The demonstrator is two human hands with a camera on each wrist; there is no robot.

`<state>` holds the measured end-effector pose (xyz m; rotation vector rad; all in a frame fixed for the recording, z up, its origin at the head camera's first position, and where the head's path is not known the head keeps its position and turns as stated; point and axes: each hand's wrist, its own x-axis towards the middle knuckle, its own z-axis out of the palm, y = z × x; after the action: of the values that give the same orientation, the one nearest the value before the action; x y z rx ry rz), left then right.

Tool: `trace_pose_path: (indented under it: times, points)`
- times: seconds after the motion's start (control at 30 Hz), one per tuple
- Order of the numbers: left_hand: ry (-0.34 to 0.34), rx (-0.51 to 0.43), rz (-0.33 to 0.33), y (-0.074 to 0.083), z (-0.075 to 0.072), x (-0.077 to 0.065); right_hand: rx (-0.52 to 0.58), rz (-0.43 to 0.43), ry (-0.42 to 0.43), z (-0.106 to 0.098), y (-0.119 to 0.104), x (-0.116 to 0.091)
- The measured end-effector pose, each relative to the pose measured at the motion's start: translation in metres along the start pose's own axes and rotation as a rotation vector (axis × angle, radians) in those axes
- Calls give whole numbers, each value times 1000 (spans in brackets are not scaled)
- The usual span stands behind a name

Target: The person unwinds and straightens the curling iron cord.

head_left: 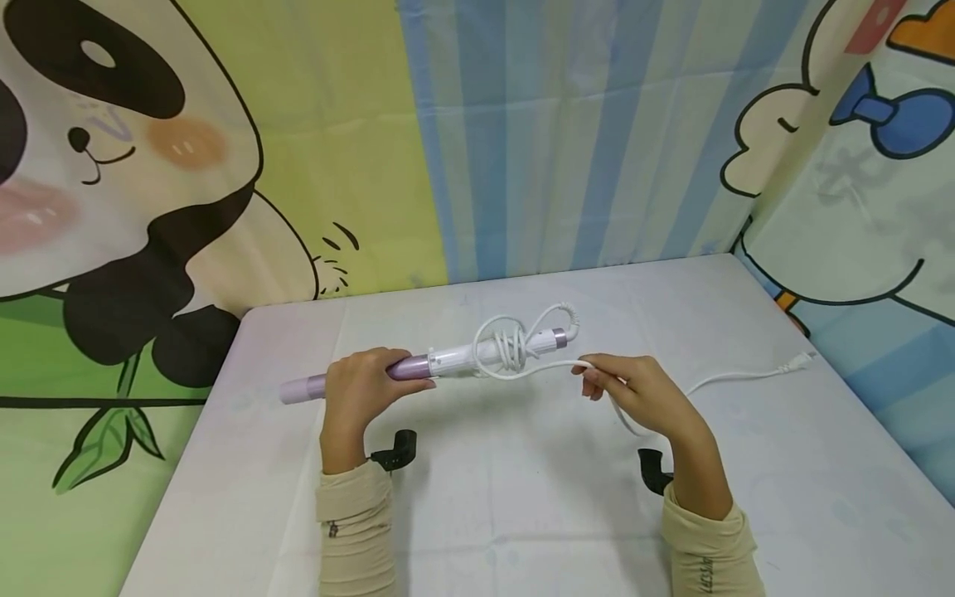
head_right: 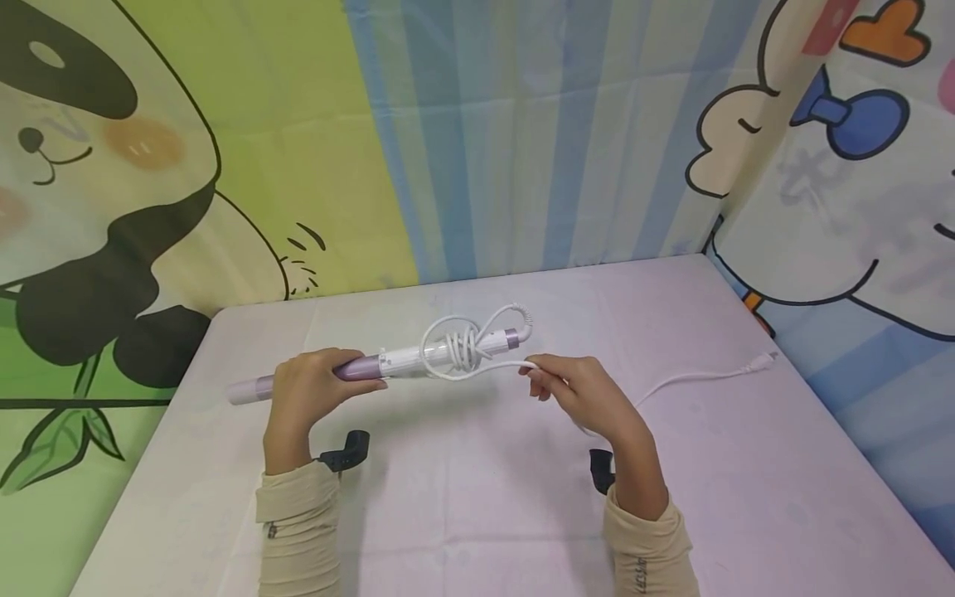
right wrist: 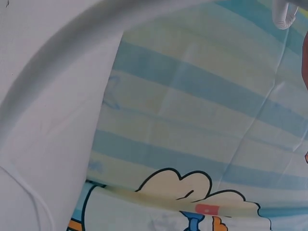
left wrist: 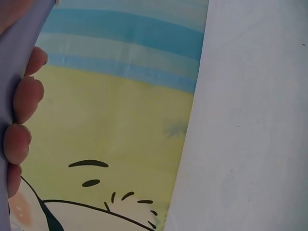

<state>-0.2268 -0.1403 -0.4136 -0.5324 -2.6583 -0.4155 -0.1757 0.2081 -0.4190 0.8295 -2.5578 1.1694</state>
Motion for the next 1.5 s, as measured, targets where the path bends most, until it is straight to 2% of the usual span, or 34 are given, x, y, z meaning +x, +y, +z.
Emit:
trace_pose_path:
  times: [0.2, 0.67, 0.8, 1.1, 1.2, 1.3, 1.4, 1.5]
  points:
    - [-36, 3, 27, 2, 0, 1, -19, -15, 74, -1, -3, 0]
    - [-48, -21, 60, 6, -1, 2, -64, 18, 250, 0, -2, 1]
    - [-41, -33, 69, 7, -1, 2, -77, 64, 321, 0, -1, 2]
    - [-45, -69, 77, 7, -2, 1, -98, 259, 427, -3, 6, 2]
    - [-28, -93, 90, 7, -2, 0, -104, 332, 414, -5, 7, 1]
    - [7, -113, 110, 6, -2, 0, -118, 413, 353, -6, 8, -1]
    - [55, -116, 122, 4, -1, -1, -130, 487, 241, -7, 8, -2]
    - [101, -106, 113, 4, -1, -1, -130, 515, 99, -8, 7, -3]
